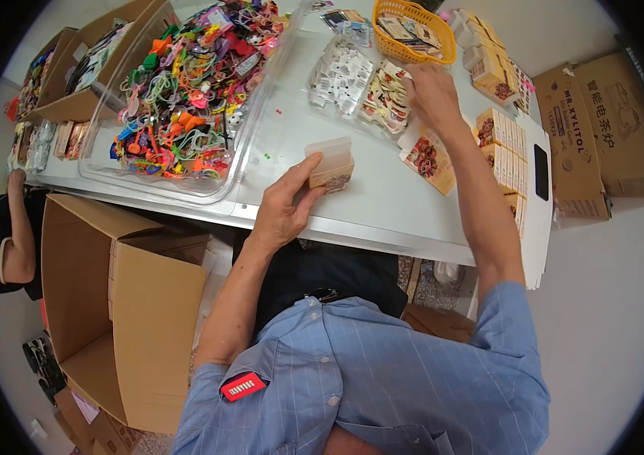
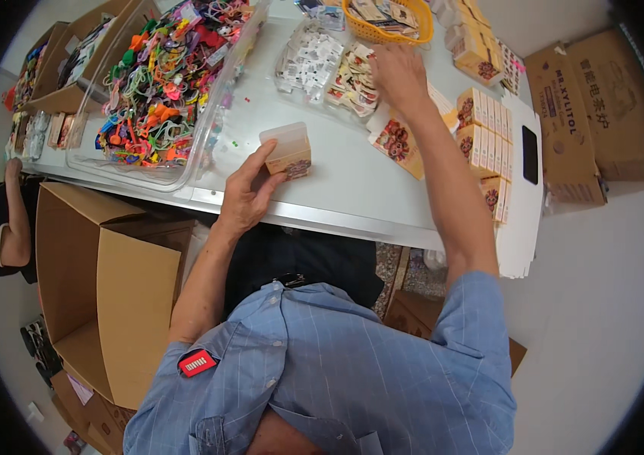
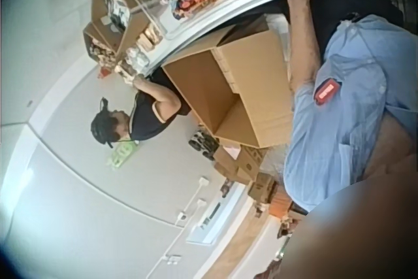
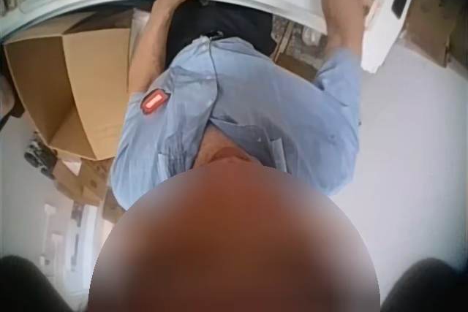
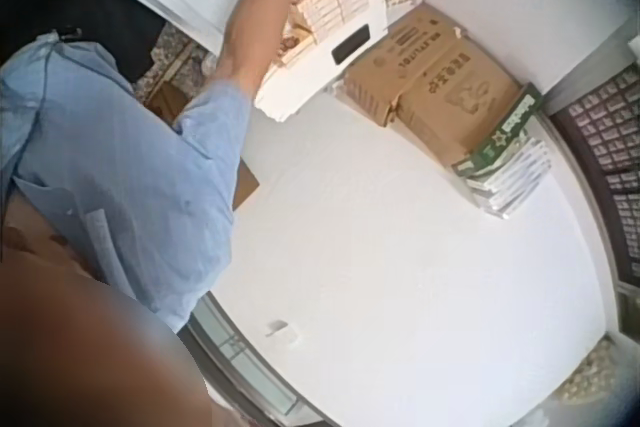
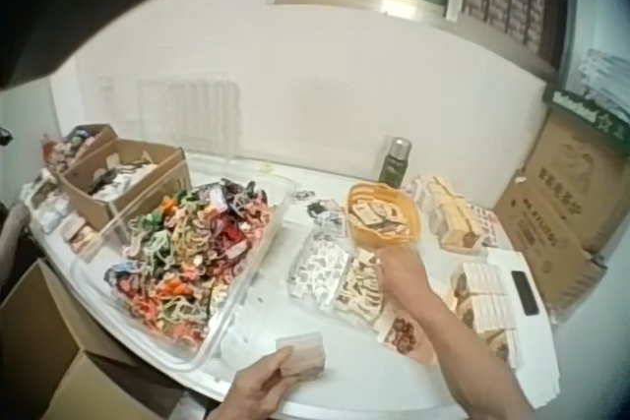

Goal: Folding and assembling small cardboard product boxes at a workstation.

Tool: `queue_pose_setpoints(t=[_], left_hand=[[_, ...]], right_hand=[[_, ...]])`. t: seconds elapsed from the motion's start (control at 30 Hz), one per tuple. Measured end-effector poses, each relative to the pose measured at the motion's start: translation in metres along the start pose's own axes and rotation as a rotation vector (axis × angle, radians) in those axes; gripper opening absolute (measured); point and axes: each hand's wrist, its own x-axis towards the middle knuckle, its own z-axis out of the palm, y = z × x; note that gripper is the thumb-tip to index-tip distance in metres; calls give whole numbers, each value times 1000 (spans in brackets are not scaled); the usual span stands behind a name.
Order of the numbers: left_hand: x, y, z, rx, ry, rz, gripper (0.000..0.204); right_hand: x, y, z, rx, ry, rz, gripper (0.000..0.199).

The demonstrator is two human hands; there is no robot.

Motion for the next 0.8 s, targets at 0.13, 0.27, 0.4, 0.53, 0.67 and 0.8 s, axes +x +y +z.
queue_pose_setpoints(t=[0.13, 0.27, 0.4, 0.53, 0.67, 0.8], left_hand=[[0, 1, 1, 37, 0, 15, 68], [0, 5, -3, 50, -22, -28, 68], [1, 2, -3, 45, 2, 4, 69], [-1, -4, -4, 53, -9, 33, 70], [1, -2, -3, 27, -11, 4, 71], [-1, -1, -5, 43, -23, -1, 73]], right_hand=[[22, 7, 21, -379, -366, -3, 24], [21, 3, 35, -442, -302, -42, 20], [20, 2, 30, -289, -155, 28, 18], [17, -10, 2, -103, -184, 139, 18], [-2, -14, -23, 347, 17, 78, 20], [-37, -72, -64, 1083, -317, 97, 18]])
